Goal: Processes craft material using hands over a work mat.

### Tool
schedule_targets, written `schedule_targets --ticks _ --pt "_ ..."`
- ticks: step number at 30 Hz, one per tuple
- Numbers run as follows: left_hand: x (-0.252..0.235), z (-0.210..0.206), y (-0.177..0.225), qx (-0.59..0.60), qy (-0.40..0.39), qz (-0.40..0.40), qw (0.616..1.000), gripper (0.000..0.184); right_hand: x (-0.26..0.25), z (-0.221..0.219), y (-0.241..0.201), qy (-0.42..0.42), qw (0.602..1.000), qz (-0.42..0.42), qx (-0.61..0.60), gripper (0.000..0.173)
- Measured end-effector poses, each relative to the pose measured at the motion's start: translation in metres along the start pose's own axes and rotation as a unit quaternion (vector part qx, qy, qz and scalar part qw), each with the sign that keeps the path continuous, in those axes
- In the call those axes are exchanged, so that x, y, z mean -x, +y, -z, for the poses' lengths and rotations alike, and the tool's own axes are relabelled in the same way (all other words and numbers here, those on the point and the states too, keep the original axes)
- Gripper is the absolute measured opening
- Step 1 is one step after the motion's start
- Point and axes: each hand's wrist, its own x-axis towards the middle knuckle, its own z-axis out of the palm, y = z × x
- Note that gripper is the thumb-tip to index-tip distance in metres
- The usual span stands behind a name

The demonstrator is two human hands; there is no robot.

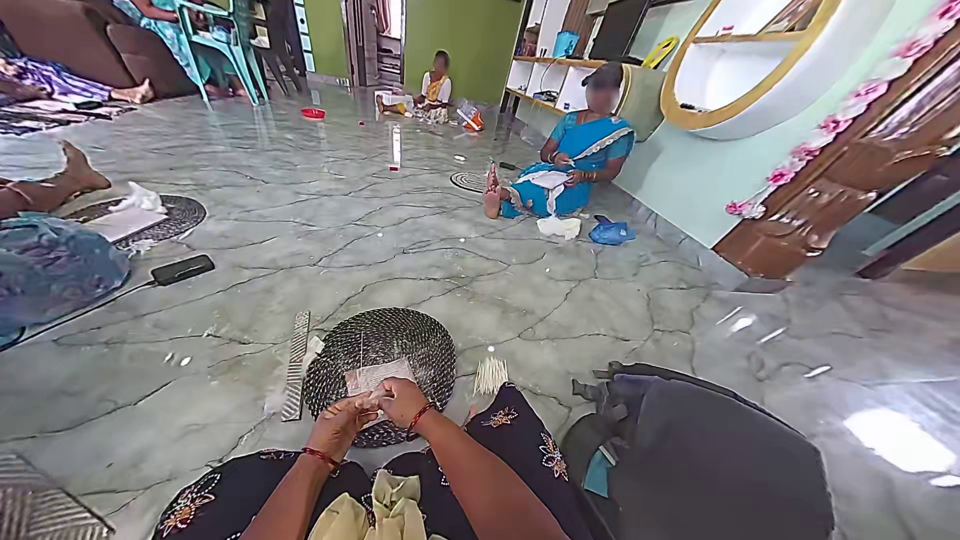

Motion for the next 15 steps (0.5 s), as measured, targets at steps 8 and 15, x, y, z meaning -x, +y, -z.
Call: schedule_targets --ticks 8,15 --pt "-0.007 0.002 0.001 -0.187 0.131 0.034 0.973 0.025 0.004 0.023 0.0 0.133 0.989 -0.026 -0.062 0.03" --pt "0.006 -0.011 -0.003 -0.29 -0.008 0.044 0.956 0.027 0.01 0.017 0.003 0.077 0.99 -0.075 -0.086 0.035"
